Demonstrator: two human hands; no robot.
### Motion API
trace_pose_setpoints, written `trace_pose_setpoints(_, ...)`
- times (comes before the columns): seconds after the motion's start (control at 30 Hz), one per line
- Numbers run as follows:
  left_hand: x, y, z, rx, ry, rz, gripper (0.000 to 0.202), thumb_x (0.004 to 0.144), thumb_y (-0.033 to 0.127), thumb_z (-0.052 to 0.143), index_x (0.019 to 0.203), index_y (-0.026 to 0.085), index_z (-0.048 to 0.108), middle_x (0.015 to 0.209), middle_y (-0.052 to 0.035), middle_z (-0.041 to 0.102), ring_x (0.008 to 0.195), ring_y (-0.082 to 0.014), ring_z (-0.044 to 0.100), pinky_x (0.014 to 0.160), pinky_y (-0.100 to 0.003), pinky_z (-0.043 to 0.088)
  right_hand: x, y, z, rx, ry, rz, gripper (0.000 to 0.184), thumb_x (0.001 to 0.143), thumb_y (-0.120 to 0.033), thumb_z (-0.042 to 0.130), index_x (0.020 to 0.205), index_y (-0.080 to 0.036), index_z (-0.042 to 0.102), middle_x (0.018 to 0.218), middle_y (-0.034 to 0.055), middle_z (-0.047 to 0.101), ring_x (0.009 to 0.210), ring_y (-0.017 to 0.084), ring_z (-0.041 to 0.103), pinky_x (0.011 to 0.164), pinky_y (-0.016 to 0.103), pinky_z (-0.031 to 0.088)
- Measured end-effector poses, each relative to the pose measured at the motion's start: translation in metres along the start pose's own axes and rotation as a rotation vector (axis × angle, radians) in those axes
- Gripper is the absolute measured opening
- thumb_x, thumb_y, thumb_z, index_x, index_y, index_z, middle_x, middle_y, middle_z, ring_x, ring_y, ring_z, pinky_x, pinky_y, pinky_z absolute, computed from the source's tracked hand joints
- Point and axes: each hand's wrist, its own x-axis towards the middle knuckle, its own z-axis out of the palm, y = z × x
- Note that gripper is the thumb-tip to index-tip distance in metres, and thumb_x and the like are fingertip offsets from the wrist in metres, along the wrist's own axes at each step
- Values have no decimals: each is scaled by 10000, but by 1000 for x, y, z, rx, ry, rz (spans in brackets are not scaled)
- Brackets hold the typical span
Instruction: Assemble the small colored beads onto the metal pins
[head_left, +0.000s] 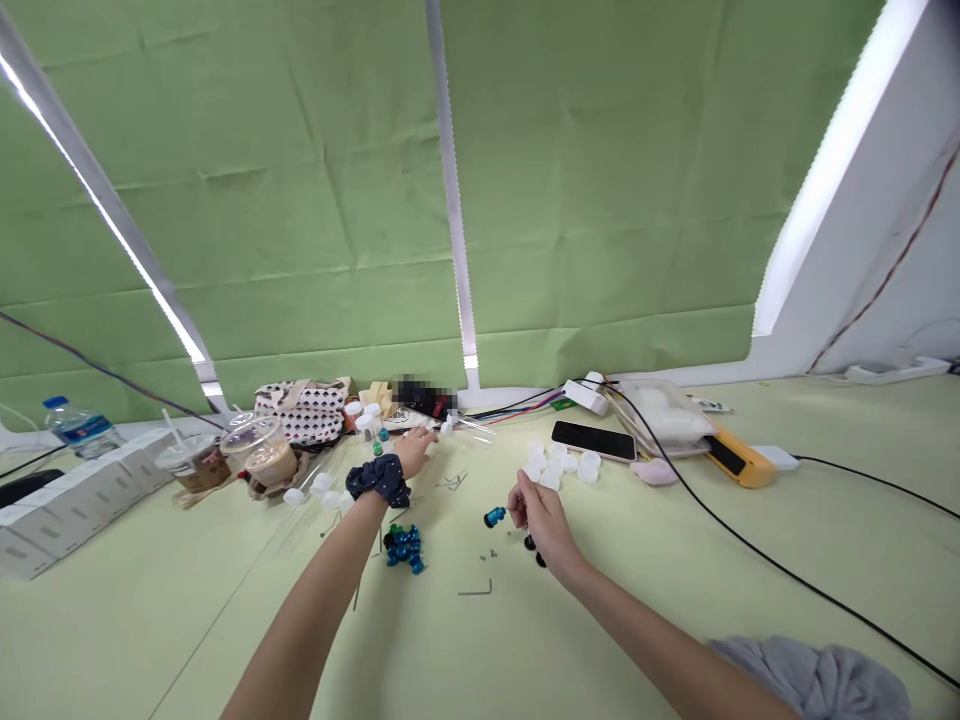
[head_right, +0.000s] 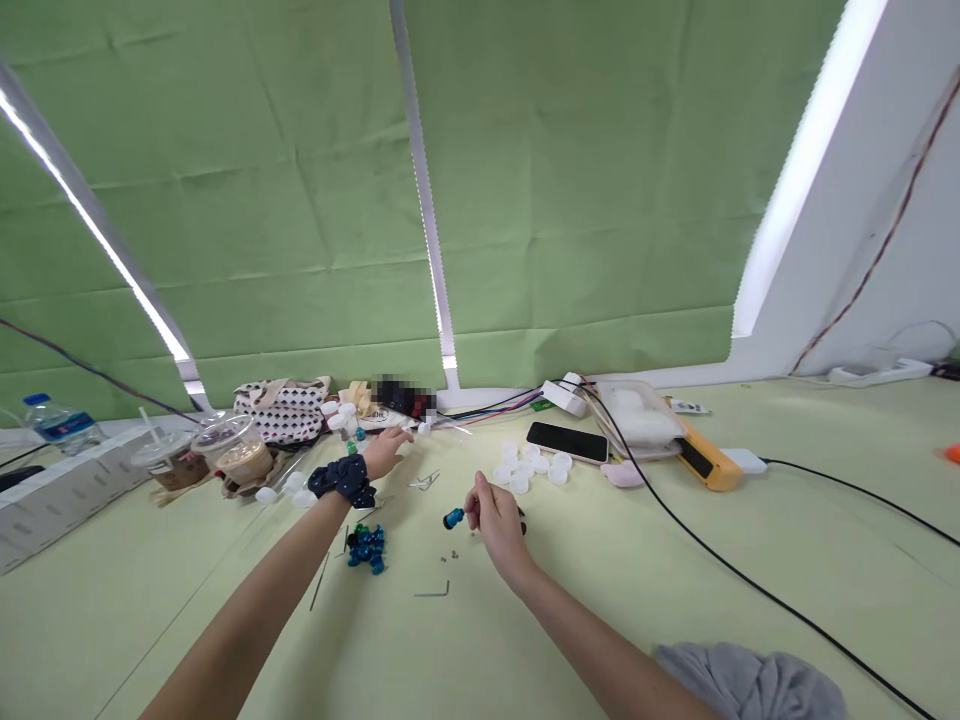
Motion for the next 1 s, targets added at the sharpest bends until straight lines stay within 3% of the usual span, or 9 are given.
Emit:
trace_pose_setpoints(0.17,-3,6,7,9,26,-22,184,666,44,631,745,152,505,851,-33,520,940,-243,497,931,-452,284,-1,-3,-1,60,-11,1,489,820,-574,391,557,-177,503,446,-15,451,439,108,418,448,231,303)
trace_pose_setpoints(0.33,-23,38,-16,-39,62,-7,139,788,208,550,911,182,491,968,-61,549,995,-227,503,952,-436,298,0,-12,-2,101,51,-15,502,832,-569,372,546,-175,498,453,-10,452,444,106,405,452,232,299)
trace_pose_setpoints(0.43,-52,77,-29,-460,-6,-16,254,863,324,431,1080,192,432,871,-40,554,772,-163,556,766,-339,444,-1,-19,-2,129,48,-47,515,837,-569,361,529,-175,488,451,-6,443,444,106,399,452,235,301)
trace_pose_setpoints(0.53,-86,117,-28,-786,-124,-80,257,836,377,486,991,174,467,854,-32,560,544,-83,498,566,-253,448,-4,-26,-1,167,3,-82,515,841,-562,366,523,-176,487,446,-4,440,437,106,398,446,237,296)
trace_pose_setpoints(0.63,-112,142,-18,-959,-150,-173,307,766,395,596,932,163,481,991,-76,584,532,-58,488,533,-236,434,-9,-31,2,147,-67,-98,523,838,-577,355,532,-178,496,435,-3,445,422,106,399,443,240,304)
trace_pose_setpoints(0.73,-126,151,-6,-1108,-117,-254,366,715,388,659,926,172,452,877,-57,601,606,-92,526,500,-208,418,-14,-33,6,89,-126,-104,540,824,-607,347,530,-180,496,417,-9,436,407,104,395,433,239,301)
trace_pose_setpoints(0.87,-133,149,7,-1147,-72,-265,381,675,341,704,887,186,428,759,-1,555,623,-104,547,478,-188,402,-21,-32,10,58,-168,-93,552,817,-626,335,522,-182,481,419,-14,433,403,101,391,430,236,294)
trace_pose_setpoints(1.0,-136,147,16,-1070,117,-205,391,614,272,748,834,185,436,799,26,520,526,-47,480,499,-194,395,-25,-28,13,48,-175,-104,553,827,-620,319,531,-183,482,435,-16,434,417,101,392,446,236,304)
